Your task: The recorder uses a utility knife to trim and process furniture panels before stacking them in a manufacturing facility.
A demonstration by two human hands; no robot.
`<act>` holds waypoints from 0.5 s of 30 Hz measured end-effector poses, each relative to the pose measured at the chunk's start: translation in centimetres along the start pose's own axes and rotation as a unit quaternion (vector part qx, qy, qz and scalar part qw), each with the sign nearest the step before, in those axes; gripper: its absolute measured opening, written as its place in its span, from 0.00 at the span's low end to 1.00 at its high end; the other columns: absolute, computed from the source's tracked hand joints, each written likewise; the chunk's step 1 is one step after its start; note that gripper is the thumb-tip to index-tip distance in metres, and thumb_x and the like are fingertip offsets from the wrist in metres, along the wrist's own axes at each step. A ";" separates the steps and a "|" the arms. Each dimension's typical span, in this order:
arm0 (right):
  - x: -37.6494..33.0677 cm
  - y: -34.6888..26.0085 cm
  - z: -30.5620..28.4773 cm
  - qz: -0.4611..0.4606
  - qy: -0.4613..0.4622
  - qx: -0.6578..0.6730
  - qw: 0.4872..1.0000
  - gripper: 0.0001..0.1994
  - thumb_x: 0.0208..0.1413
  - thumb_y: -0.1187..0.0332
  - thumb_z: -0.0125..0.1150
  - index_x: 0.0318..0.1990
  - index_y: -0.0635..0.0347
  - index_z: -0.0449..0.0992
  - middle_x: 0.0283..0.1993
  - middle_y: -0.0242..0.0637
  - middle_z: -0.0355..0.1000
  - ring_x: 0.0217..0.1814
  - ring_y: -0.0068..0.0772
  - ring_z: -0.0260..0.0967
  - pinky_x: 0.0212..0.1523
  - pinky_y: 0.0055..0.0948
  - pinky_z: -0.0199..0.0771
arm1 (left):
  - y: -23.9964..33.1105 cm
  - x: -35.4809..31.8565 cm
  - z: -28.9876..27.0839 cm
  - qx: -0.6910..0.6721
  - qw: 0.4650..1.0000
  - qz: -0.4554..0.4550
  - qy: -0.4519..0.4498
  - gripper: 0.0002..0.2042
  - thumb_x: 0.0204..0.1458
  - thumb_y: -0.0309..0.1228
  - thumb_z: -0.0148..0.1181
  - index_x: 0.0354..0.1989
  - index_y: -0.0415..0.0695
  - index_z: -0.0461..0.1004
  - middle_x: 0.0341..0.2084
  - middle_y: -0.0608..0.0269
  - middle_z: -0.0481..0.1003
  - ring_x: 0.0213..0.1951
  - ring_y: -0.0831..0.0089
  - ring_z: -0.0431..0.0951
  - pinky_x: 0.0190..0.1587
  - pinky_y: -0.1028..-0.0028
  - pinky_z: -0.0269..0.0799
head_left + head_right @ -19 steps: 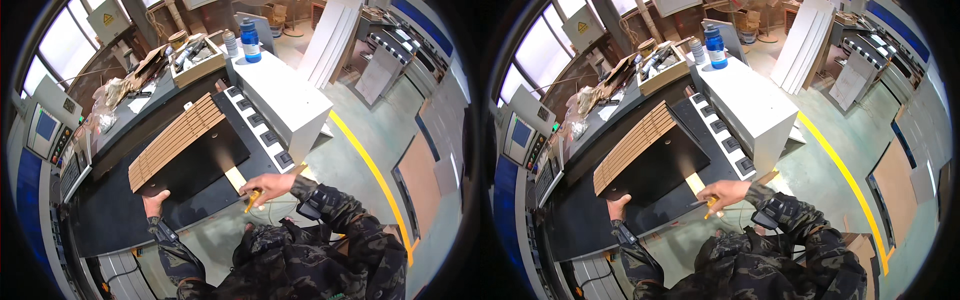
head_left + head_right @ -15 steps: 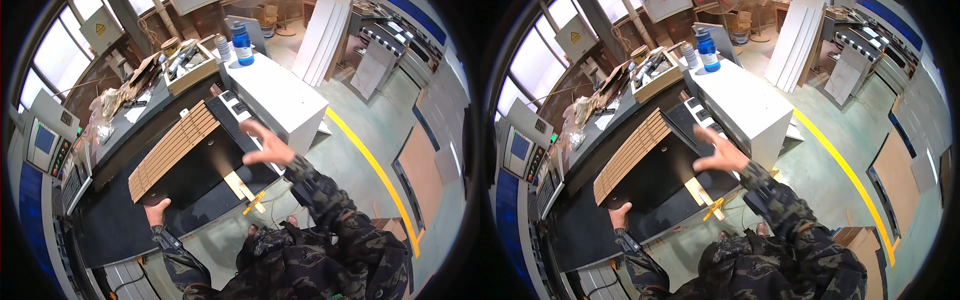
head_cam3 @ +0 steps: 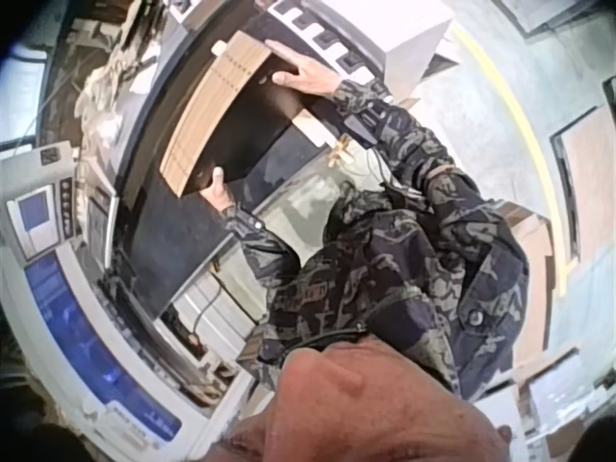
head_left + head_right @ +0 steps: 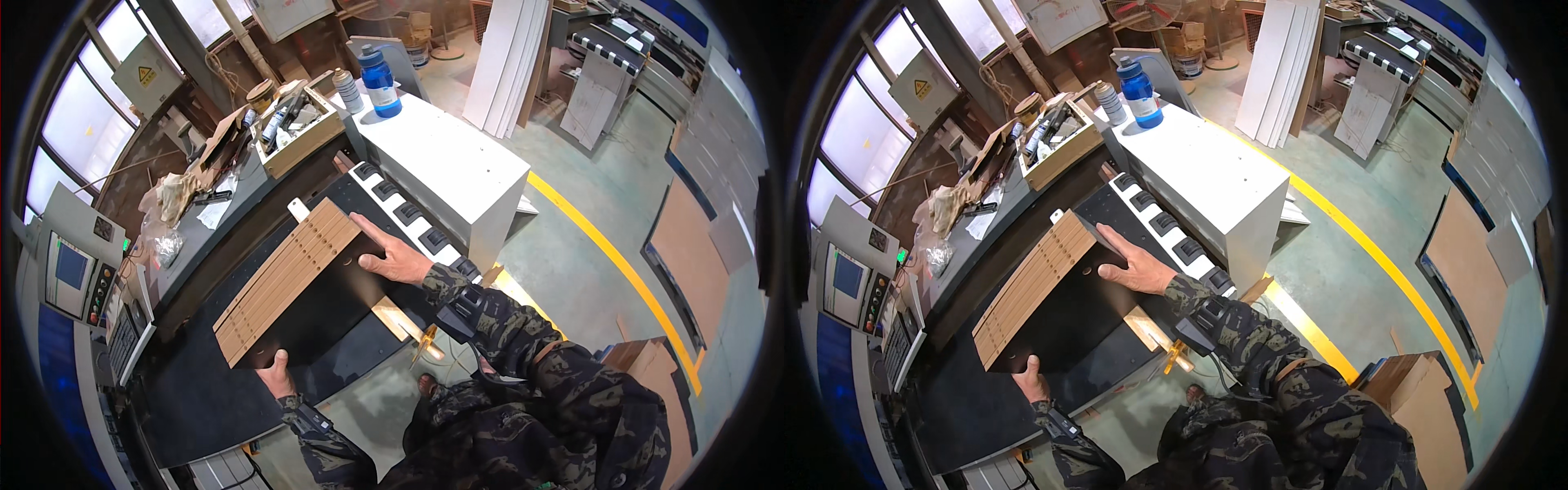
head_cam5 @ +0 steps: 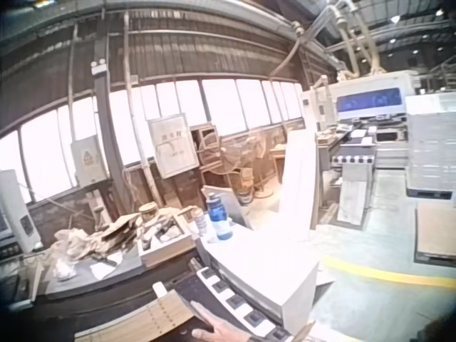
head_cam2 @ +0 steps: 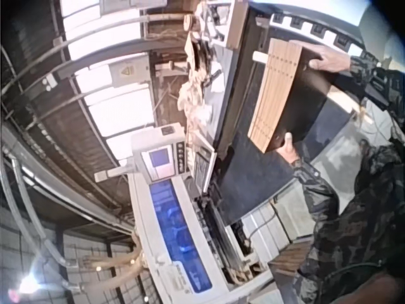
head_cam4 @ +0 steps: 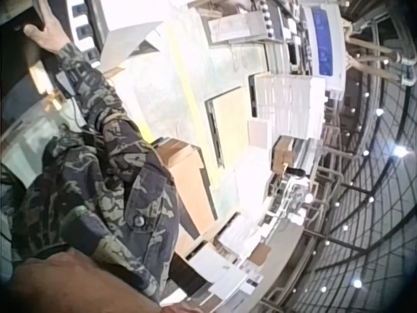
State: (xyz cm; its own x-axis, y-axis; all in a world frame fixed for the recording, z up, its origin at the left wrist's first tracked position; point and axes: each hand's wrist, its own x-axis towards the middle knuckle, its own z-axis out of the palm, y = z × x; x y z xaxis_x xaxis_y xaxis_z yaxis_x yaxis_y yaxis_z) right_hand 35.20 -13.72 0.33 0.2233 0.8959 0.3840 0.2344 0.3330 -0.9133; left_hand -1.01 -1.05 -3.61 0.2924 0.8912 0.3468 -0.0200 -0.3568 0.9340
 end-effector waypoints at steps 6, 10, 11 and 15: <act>0.2 0.7 -0.1 -0.024 0.013 -0.002 1.000 0.54 0.54 0.28 0.44 0.73 0.65 0.39 0.76 0.57 0.37 0.80 0.49 0.32 0.75 0.39 0.37 | -0.5 0.2 0.2 0.027 0.999 0.017 0.026 0.37 0.43 0.52 0.74 0.52 0.34 0.68 0.45 0.59 0.71 0.47 0.66 0.70 0.54 0.67 0.64; 0.2 0.8 0.2 -0.025 0.019 0.000 0.999 0.53 0.54 0.27 0.42 0.73 0.65 0.41 0.76 0.57 0.38 0.80 0.49 0.33 0.75 0.38 0.37 | -1.0 0.2 -0.1 0.042 0.998 0.030 0.045 0.38 0.41 0.58 0.73 0.48 0.35 0.71 0.41 0.60 0.73 0.44 0.67 0.72 0.51 0.66 0.67; 0.2 0.6 0.1 -0.023 0.022 -0.002 0.999 0.53 0.54 0.27 0.42 0.73 0.65 0.42 0.76 0.57 0.38 0.80 0.49 0.33 0.75 0.38 0.37 | -1.2 0.2 -0.3 0.077 0.995 0.032 0.057 0.39 0.40 0.60 0.72 0.46 0.35 0.72 0.40 0.61 0.74 0.43 0.68 0.72 0.50 0.66 0.68; 0.4 1.4 0.6 -0.049 0.018 -0.001 0.999 0.48 0.59 0.32 0.43 0.72 0.66 0.44 0.76 0.55 0.40 0.80 0.46 0.34 0.75 0.35 0.37 | -1.3 0.0 -1.1 0.089 0.993 0.017 0.078 0.39 0.38 0.63 0.71 0.42 0.35 0.73 0.37 0.63 0.74 0.41 0.71 0.71 0.48 0.68 0.69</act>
State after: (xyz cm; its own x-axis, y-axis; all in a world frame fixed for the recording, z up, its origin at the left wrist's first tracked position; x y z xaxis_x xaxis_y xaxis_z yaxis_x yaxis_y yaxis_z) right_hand 35.03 -12.69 -0.85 0.2324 0.8485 0.4754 0.2587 0.4173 -0.8712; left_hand -2.00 -0.27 -4.68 0.1425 0.9051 0.4007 0.1465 -0.4196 0.8958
